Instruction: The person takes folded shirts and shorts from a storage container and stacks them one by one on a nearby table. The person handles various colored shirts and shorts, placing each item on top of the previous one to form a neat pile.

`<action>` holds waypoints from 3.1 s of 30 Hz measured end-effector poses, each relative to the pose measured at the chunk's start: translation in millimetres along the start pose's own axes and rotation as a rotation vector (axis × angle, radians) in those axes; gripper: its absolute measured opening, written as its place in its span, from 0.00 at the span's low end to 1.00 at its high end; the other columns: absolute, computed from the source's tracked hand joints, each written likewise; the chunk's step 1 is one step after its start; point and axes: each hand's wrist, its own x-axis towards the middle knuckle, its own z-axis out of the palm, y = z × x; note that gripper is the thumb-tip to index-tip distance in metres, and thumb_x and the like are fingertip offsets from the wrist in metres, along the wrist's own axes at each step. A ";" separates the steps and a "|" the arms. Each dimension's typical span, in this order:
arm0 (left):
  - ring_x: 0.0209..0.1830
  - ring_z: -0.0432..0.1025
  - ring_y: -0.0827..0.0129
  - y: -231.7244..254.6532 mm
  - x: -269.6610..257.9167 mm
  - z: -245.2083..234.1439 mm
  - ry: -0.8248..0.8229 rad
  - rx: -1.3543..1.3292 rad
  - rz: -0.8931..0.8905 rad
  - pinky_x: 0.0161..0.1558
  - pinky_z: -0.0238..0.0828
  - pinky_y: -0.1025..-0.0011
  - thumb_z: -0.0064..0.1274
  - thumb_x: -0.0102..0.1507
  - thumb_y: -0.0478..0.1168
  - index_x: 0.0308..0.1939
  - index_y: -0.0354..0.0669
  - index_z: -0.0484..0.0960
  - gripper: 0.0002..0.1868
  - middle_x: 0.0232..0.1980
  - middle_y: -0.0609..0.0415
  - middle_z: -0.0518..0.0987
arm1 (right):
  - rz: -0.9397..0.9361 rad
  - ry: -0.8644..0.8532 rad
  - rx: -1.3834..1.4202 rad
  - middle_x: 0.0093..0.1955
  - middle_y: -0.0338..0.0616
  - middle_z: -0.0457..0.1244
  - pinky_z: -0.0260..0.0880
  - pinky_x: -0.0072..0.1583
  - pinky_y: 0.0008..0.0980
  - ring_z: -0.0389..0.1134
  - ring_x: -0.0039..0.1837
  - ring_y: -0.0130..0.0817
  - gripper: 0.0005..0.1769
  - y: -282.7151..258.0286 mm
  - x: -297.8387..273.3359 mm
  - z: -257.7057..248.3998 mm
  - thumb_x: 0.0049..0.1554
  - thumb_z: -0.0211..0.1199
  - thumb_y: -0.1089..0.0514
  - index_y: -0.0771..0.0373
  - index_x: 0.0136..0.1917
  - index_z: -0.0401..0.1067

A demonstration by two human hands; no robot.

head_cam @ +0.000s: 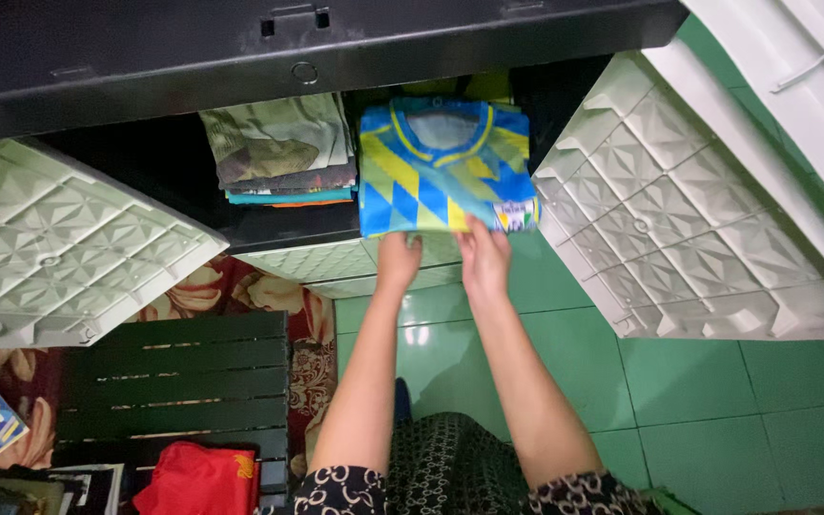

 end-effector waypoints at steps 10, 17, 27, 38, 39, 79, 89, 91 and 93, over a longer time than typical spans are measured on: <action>0.60 0.74 0.54 -15.3 -18.3 -52.3 -0.104 -1.959 -0.530 0.61 0.74 0.55 0.55 0.59 0.51 0.66 0.35 0.70 0.36 0.63 0.44 0.77 | -0.093 -0.178 0.093 0.64 0.39 0.64 0.66 0.56 0.30 0.66 0.62 0.29 0.22 -7.1 -11.1 -89.4 0.66 0.66 0.67 0.60 0.70 0.62; 0.62 0.73 0.57 -24.1 -30.2 -76.1 -0.265 -1.545 -0.435 0.62 0.73 0.60 0.52 0.61 0.23 0.72 0.40 0.65 0.35 0.63 0.45 0.76 | 0.291 -0.225 0.030 0.67 0.50 0.65 0.69 0.64 0.53 0.68 0.66 0.48 0.31 -63.6 -0.5 -106.5 0.62 0.55 0.41 0.62 0.71 0.64; 0.65 0.72 0.59 -34.3 -94.6 -108.8 -0.374 -1.441 -0.441 0.63 0.72 0.61 0.53 0.61 0.23 0.77 0.40 0.60 0.40 0.69 0.45 0.73 | 0.602 -0.353 -0.449 0.65 0.50 0.67 0.72 0.63 0.43 0.70 0.63 0.43 0.34 -60.1 16.4 -133.4 0.54 0.69 0.60 0.68 0.72 0.66; 0.63 0.73 0.62 -45.3 -219.3 -138.0 -0.220 -1.457 -0.551 0.62 0.72 0.64 0.50 0.67 0.33 0.75 0.37 0.62 0.31 0.68 0.47 0.74 | 0.576 -0.376 -0.585 0.66 0.45 0.66 0.71 0.63 0.40 0.70 0.63 0.36 0.36 -59.2 -72.1 -125.7 0.53 0.65 0.70 0.62 0.74 0.64; 0.64 0.73 0.63 -45.0 -231.9 -142.2 -0.199 -1.461 -0.571 0.61 0.72 0.64 0.49 0.67 0.34 0.75 0.39 0.62 0.32 0.68 0.48 0.74 | 0.574 -0.376 -0.592 0.66 0.45 0.67 0.72 0.63 0.40 0.70 0.63 0.36 0.36 -57.4 -82.3 -125.7 0.53 0.65 0.70 0.63 0.74 0.64; 0.57 0.73 0.70 -289.2 -668.5 -179.5 1.335 -1.340 -0.615 0.59 0.71 0.69 0.50 0.68 0.30 0.71 0.38 0.69 0.26 0.60 0.55 0.78 | 0.404 -1.579 -1.243 0.57 0.43 0.71 0.69 0.61 0.29 0.69 0.58 0.25 0.16 451.4 -343.4 38.9 0.63 0.65 0.62 0.69 0.63 0.74; 0.55 0.72 0.70 -334.8 -649.4 -123.9 1.513 -1.445 -1.061 0.50 0.70 0.67 0.53 0.67 0.35 0.71 0.45 0.65 0.28 0.61 0.59 0.76 | 0.228 -1.473 -1.612 0.56 0.55 0.68 0.69 0.59 0.37 0.70 0.58 0.40 0.37 521.9 -314.0 -4.0 0.60 0.72 0.62 0.68 0.75 0.55; 0.55 0.73 0.71 -342.9 -648.5 -117.2 1.528 -1.283 -0.979 0.51 0.72 0.69 0.55 0.65 0.31 0.71 0.42 0.65 0.30 0.61 0.57 0.77 | 0.285 -1.507 -1.428 0.56 0.55 0.68 0.70 0.59 0.36 0.71 0.59 0.39 0.40 527.9 -311.2 -8.9 0.55 0.69 0.68 0.69 0.74 0.53; 0.57 0.75 0.73 -343.0 -650.5 -105.0 1.570 -1.096 -0.797 0.56 0.74 0.73 0.55 0.64 0.27 0.71 0.37 0.67 0.31 0.61 0.54 0.79 | 0.287 -1.507 -1.330 0.57 0.54 0.69 0.71 0.60 0.35 0.72 0.60 0.39 0.40 523.5 -309.5 -14.0 0.53 0.67 0.72 0.68 0.75 0.53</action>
